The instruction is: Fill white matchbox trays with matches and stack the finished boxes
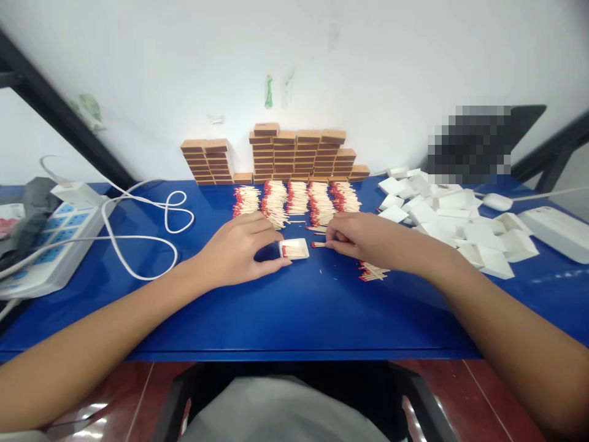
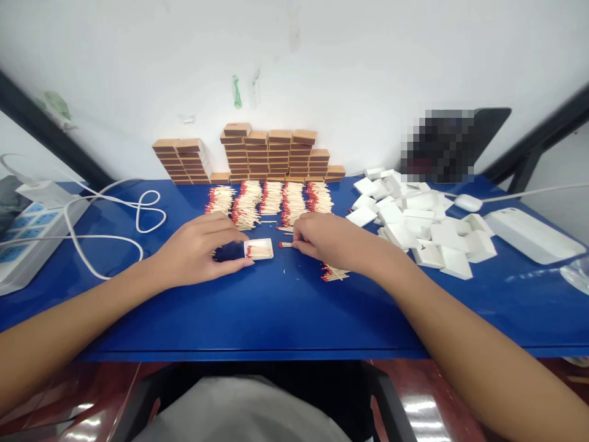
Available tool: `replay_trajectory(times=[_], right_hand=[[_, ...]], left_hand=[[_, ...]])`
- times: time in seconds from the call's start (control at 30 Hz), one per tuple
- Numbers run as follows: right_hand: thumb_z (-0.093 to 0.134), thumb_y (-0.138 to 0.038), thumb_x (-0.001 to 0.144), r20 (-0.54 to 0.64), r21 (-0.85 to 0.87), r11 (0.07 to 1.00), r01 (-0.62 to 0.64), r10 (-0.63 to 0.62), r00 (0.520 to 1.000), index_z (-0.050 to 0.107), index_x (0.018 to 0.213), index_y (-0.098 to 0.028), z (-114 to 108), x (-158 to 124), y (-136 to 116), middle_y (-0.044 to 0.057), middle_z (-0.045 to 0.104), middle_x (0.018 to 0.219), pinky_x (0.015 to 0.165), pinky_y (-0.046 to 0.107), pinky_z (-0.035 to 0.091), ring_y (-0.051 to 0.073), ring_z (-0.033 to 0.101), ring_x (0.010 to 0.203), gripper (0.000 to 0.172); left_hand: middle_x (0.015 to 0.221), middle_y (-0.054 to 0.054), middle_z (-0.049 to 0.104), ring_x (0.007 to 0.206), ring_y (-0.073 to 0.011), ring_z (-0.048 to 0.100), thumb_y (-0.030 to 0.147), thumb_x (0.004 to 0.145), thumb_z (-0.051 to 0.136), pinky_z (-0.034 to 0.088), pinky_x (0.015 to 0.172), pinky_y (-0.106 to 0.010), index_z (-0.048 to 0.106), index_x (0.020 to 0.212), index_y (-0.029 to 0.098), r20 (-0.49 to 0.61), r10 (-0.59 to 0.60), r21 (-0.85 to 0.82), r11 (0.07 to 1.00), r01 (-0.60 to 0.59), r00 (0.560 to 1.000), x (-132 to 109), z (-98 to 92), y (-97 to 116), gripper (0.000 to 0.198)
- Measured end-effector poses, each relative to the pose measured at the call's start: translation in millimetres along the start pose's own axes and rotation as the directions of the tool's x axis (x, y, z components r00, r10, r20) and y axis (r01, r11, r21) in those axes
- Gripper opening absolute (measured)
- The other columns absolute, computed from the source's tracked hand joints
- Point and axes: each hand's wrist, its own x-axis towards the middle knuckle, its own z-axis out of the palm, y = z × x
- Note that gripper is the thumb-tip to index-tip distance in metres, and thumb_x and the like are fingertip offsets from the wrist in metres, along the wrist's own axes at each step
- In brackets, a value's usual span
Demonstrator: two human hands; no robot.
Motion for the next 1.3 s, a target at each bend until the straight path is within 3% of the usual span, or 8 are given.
replay_trajectory(times=[0.43, 0.63, 0.9, 1.3], right_hand=[[0.055, -0.024, 0.103, 0.04, -0.117, 0.992, -0.048, 0.053, 0.998, 0.058, 0.089, -0.021, 5.5, 1.3, -9.1, 0.012, 0.071, 0.102, 0.07, 0.033, 0.042, 0.022, 0.066, 0.081, 0.015], [0.056, -0.027, 0.103, 0.013, -0.05, 0.998, -0.034, 0.034, 0.999, 0.058, 0.089, -0.021, 6.5, 1.0, -6.4, 0.011, 0.071, 0.101, 0.069, 0.032, 0.04, 0.022, 0.064, 0.081, 0.015], [0.056, -0.032, 0.098, -0.1, 0.093, 0.995, 0.039, -0.029, 0.995, 0.058, 0.085, -0.022, 3.6, 0.2, -0.6, 0.006, 0.067, 0.085, 0.067, 0.032, 0.036, 0.021, 0.057, 0.074, 0.016], [0.056, -0.037, 0.099, -0.131, 0.107, 0.994, 0.015, -0.001, 0.991, 0.061, 0.086, -0.022, 1.1, 0.6, -0.3, 0.004, 0.065, 0.08, 0.067, 0.032, 0.037, 0.02, 0.055, 0.071, 0.02]], left_hand=[[0.094, -0.007, 0.076, 0.086, -0.0214, 0.067, 0.045, 0.1, 0.074, 0.053, 0.082, -0.036, 0.075, 0.104, 0.017, 0.01, -0.001, 0.001, 1.0, 0.001, 1.0, -0.4, -0.1, -0.8, 0.029], [0.094, -0.007, 0.076, 0.087, -0.0218, 0.067, 0.043, 0.1, 0.074, 0.053, 0.082, -0.036, 0.075, 0.104, 0.017, 0.011, 0.001, -0.006, 1.0, -0.001, 1.0, 0.1, -0.9, 0.1, 0.026], [0.094, -0.007, 0.076, 0.085, -0.0214, 0.068, 0.043, 0.101, 0.073, 0.052, 0.081, -0.035, 0.074, 0.104, 0.017, -0.018, 0.025, 0.003, 1.0, -0.025, 1.0, -0.5, 0.7, -0.7, 0.027], [0.092, -0.006, 0.075, 0.083, -0.0207, 0.067, 0.043, 0.1, 0.075, 0.052, 0.079, -0.035, 0.074, 0.102, 0.016, -0.035, 0.039, 0.019, 0.999, -0.039, 0.999, -0.6, 0.5, 0.0, 0.027]])
